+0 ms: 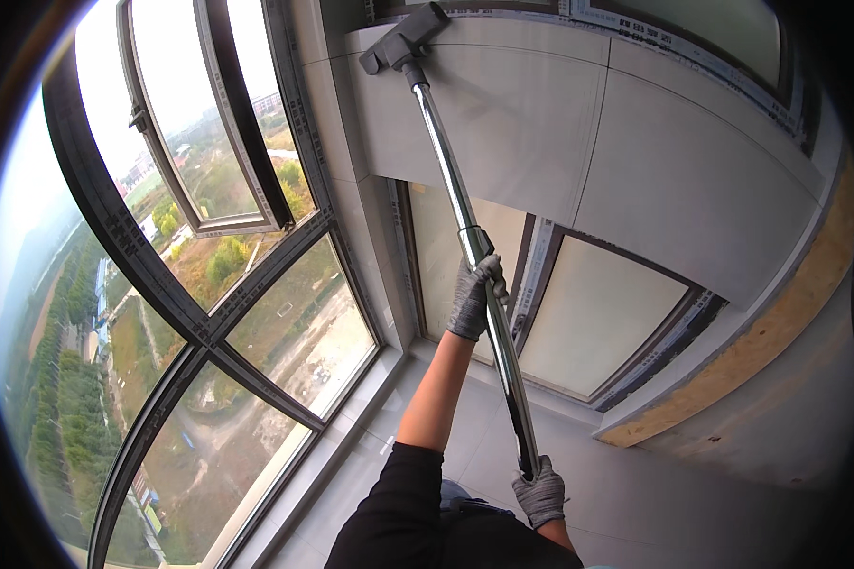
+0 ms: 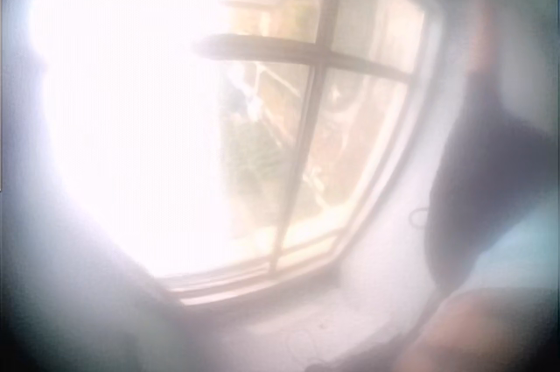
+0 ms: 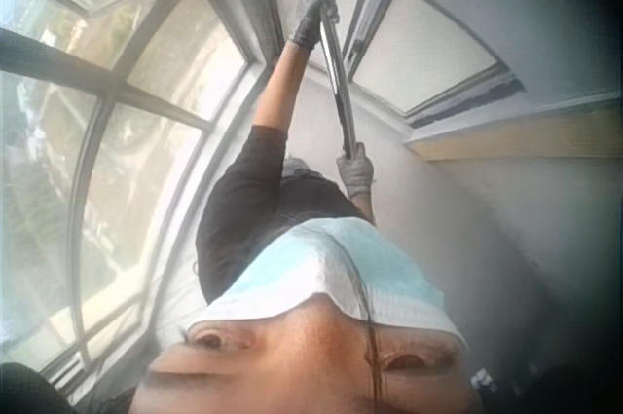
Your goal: The person vacuums a tiled floor in a high-rise room using a canister vacuum with a long wand and floor head. They move the vacuum head back and forth across the floor, then switch to a narrow crevice tool to clean along window frames and wall edges.
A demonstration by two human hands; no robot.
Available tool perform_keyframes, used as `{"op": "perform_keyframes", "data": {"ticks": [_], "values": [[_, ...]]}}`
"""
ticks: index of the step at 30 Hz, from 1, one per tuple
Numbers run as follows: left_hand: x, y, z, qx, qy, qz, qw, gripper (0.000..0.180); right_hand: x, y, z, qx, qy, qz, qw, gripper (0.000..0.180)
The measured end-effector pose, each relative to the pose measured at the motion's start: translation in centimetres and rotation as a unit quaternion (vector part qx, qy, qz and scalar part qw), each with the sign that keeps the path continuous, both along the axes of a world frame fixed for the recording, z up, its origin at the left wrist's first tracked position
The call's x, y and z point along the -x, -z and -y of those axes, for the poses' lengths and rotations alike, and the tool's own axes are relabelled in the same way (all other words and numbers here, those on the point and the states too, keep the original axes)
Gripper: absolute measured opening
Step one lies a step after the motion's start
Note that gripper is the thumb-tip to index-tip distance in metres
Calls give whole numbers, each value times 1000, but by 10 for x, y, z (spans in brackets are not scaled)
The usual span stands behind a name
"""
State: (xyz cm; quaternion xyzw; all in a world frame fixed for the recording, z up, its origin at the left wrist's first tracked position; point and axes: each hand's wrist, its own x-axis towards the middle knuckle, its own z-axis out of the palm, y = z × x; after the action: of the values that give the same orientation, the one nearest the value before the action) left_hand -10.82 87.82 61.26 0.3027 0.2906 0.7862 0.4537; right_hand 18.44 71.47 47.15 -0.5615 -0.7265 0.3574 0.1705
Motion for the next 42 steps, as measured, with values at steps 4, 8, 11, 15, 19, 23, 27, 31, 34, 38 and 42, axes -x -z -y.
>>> {"op": "perform_keyframes", "data": {"ticks": [4, 8, 11, 15, 19, 23, 27, 31, 34, 38, 42], "values": [[43, 7, 12, 72, -65, -48, 994, 22, 47, 42, -4, -17, -44, -102, 994, 34], [14, 48, 39, 59, -62, -67, 994, 42, 33, 117, 25, 96, 73, -45, 992, 34], [16, 78, 64, 86, -3, -3, 996, 38, 22, 161, 50, 176, 54, 49, 982, 42], [53, 97, 94, 102, 13, 23, 994, 27, 54, 176, 60, 188, 67, 54, 978, 42], [89, 100, 103, 131, 14, 25, 991, 24, 114, 157, 46, 176, 65, 54, 981, 43], [118, 96, 93, 105, -20, 17, 994, 26, 161, 137, 39, 154, 49, 42, 986, 43], [143, 65, 82, 89, -34, -29, 995, 31, 190, 110, 41, 122, 31, 14, 992, 44], [178, -2, 71, 31, -39, -56, 997, 28, 219, 72, 41, 75, 5, -23, 997, 45], [206, -56, 64, -26, -37, -87, 995, 28, 245, 43, 42, 40, -20, -57, 997, 45], [224, -93, 80, -50, -17, -75, 996, 25, 271, 11, 56, 11, -47, -97, 994, 46], [232, -108, 104, -71, -10, -78, 994, 20, 279, -33, 72, 4, -62, -103, 993, 47]]}}
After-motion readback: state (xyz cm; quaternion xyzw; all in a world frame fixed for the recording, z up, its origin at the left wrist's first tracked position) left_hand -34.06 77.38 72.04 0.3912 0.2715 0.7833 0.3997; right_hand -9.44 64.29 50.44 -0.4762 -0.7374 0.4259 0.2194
